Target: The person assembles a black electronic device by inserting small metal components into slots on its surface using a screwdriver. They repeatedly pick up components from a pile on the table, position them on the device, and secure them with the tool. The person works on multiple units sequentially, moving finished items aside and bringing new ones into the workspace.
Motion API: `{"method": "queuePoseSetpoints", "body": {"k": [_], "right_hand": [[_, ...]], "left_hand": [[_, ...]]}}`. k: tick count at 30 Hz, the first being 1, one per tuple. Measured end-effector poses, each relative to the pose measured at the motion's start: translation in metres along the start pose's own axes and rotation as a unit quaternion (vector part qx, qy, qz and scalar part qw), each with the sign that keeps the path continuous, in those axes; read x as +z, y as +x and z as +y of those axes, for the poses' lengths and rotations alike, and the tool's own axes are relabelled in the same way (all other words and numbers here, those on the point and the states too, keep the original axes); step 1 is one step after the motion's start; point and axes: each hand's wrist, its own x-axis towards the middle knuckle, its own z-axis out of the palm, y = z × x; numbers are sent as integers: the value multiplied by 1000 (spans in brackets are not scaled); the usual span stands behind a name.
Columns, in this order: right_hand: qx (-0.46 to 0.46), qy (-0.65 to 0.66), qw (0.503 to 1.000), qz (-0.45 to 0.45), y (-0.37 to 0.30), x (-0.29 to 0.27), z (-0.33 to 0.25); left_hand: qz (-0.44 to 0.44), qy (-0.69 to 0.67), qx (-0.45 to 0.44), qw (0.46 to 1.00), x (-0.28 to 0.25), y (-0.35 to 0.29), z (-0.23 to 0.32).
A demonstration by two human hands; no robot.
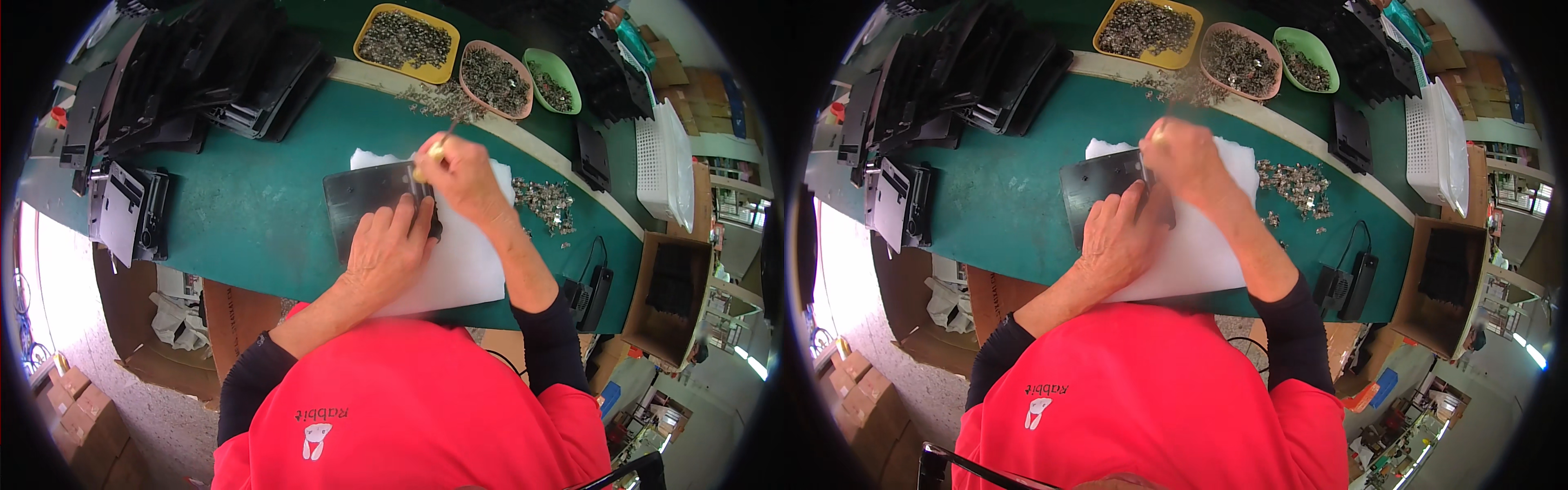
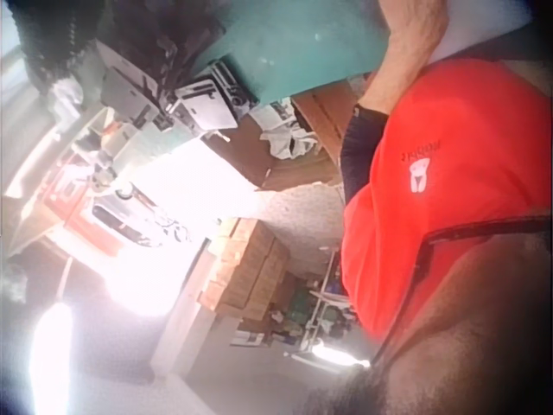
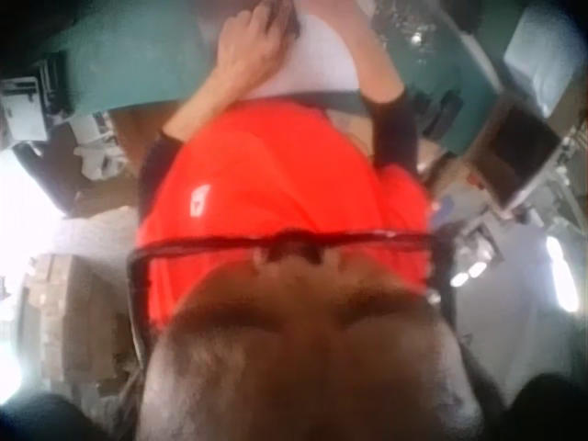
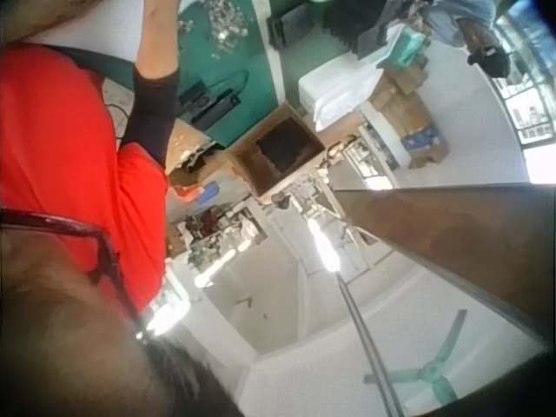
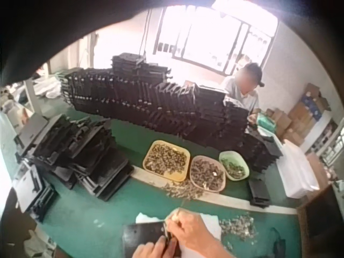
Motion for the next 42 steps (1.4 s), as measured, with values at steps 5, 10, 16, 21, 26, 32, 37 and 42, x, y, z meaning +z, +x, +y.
{"method": "queuePoseSetpoints", "body": {"k": [5, 10, 16, 21, 26, 32, 37, 42], "right_hand": [[114, 98, 988, -39, 7, -11, -6], [163, 139, 977, 18, 21, -18, 4], [-42, -74, 996, 40, 10, 2, -12], [121, 92, 988, 29, -14, -10, -20], [70, 92, 992, 59, -73, -16, -37], [-93, -20, 989, 116, -107, 17, -35], [-174, -81, 967, 168, -106, 28, -37], [111, 30, 992, 59, -105, 5, -49]], "left_hand": [[7, 6, -2, 1000, 1, -1, -1], [6, 1, -2, 1000, -3, 2, 2], [10, -4, 1, 1000, 0, -1, 0], [-4, -56, -20, 998, -6, -3, -5], [0, -83, -8, 997, -3, -20, -15], [-2, -62, 11, 998, -4, -16, -11], [6, -39, 34, 999, -4, -16, -12], [4, -32, 36, 999, -3, -12, -9]]}}
